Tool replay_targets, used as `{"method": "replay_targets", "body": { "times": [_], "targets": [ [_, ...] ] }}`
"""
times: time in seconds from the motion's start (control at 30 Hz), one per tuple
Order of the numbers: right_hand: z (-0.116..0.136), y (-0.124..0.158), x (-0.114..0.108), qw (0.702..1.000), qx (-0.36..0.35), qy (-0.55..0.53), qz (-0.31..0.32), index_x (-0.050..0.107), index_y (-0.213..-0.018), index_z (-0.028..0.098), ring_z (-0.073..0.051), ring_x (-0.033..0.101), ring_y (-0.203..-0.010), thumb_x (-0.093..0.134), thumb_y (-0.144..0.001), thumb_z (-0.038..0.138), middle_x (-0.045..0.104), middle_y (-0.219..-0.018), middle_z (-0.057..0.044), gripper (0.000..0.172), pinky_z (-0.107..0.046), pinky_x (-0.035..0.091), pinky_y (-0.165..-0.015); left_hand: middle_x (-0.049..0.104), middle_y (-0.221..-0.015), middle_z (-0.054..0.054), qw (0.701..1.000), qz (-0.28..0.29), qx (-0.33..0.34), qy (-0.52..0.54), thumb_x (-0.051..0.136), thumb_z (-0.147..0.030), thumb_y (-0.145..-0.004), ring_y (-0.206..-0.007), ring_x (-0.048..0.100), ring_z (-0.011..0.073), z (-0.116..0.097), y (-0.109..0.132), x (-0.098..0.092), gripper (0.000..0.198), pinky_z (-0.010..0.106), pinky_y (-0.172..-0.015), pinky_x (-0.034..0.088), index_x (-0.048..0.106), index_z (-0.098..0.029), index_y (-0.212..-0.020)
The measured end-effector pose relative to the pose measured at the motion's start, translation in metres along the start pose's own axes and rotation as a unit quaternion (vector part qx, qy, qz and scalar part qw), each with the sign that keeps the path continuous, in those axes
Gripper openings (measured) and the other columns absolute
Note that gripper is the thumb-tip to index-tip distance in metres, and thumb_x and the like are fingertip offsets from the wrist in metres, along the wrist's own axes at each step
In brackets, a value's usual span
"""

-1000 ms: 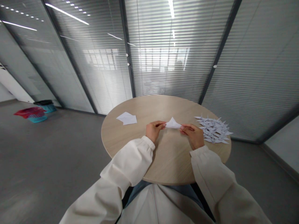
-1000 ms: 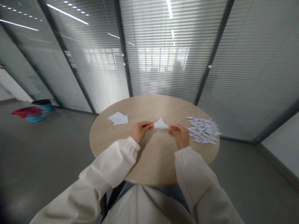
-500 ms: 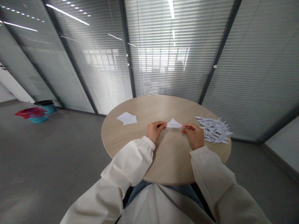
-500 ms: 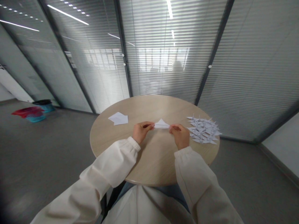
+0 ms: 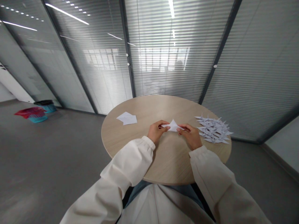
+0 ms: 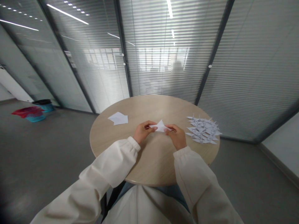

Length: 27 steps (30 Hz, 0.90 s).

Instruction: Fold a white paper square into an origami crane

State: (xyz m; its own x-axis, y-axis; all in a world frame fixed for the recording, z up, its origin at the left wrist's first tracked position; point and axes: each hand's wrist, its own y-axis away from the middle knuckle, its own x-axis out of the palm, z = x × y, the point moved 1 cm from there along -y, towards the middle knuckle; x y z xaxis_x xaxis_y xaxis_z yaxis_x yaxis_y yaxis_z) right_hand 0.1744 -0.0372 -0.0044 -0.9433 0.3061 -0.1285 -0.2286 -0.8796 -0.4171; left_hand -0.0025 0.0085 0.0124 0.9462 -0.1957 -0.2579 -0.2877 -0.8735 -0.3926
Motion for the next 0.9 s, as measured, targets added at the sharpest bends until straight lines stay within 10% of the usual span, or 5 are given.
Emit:
{"method": "replay_targets", "body": {
  "times": [0.9],
  "targets": [
    [0.024, 0.006, -0.003, 0.995, -0.098, 0.021, -0.011, 0.068, -0.09, 0.022, -0.019, 0.06, -0.088, 0.062, -0.074, 0.038, 0.064, -0.097, -0.005, 0.024, -0.03, 0.05, -0.074, 0.069, -0.087, 0.007, 0.956, 0.051, -0.078, 0.279, 0.076, -0.026, -0.057, -0.079, 0.062, 0.0151, -0.005, -0.003, -0.002, 0.039, 0.031, -0.079, 0.048, 0.067, -0.013, -0.093]
  ]
}}
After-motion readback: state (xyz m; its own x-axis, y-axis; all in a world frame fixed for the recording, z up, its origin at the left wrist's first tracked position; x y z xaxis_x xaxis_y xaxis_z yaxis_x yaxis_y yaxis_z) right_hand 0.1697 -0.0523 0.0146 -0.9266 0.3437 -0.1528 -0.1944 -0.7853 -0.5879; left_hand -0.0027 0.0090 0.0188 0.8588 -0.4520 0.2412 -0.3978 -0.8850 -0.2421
